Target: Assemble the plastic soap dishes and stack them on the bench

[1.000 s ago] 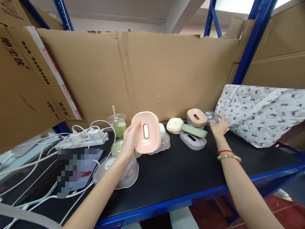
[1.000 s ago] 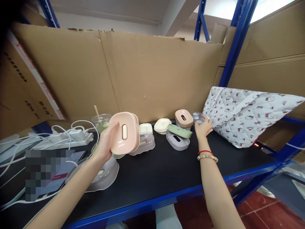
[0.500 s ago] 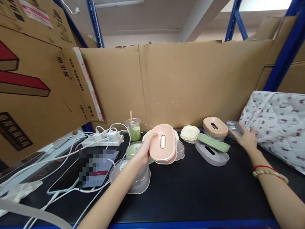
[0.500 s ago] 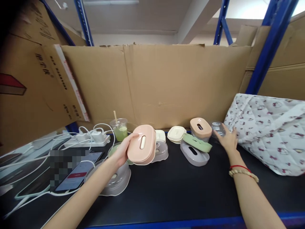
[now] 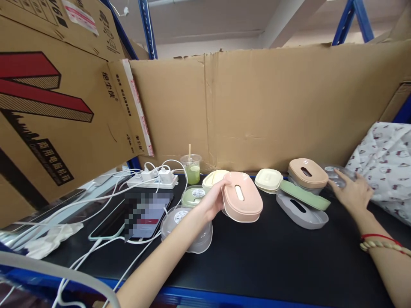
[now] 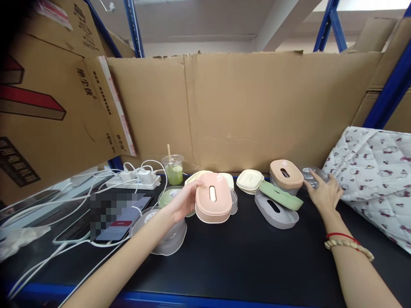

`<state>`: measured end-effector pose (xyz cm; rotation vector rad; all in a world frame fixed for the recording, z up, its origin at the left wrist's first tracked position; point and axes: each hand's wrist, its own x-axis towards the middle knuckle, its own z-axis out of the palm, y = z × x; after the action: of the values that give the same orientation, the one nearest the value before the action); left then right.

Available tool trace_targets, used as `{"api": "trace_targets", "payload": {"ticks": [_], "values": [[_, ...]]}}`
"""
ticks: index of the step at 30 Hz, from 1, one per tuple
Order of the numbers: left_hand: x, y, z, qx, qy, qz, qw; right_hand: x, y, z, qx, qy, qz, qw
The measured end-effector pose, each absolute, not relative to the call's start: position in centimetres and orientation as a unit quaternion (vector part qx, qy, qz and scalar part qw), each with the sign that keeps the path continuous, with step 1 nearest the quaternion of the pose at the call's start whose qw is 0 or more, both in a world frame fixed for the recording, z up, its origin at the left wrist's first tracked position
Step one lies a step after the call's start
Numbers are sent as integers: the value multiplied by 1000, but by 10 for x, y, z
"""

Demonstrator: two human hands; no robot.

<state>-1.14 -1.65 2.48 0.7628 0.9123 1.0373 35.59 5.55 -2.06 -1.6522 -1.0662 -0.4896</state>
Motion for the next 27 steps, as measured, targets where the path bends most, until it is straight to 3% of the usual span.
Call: {"api": "trace_targets", "payload": {"ticks": [6, 11, 17, 27], "values": [[-10, -17, 25, 335, 387, 516, 687, 316, 39, 17, -628, -360, -185, 665], [-6, -18, 20, 335, 331, 545, 694, 251, 27, 22, -459, -464, -154, 742], [-5, -22, 22, 338, 306, 549, 700, 180, 4, -9, -351, -672, 2, 652], [-2, -22, 19, 363, 305, 550, 687, 156, -17, -23, -349, -711, 42, 610]]}}
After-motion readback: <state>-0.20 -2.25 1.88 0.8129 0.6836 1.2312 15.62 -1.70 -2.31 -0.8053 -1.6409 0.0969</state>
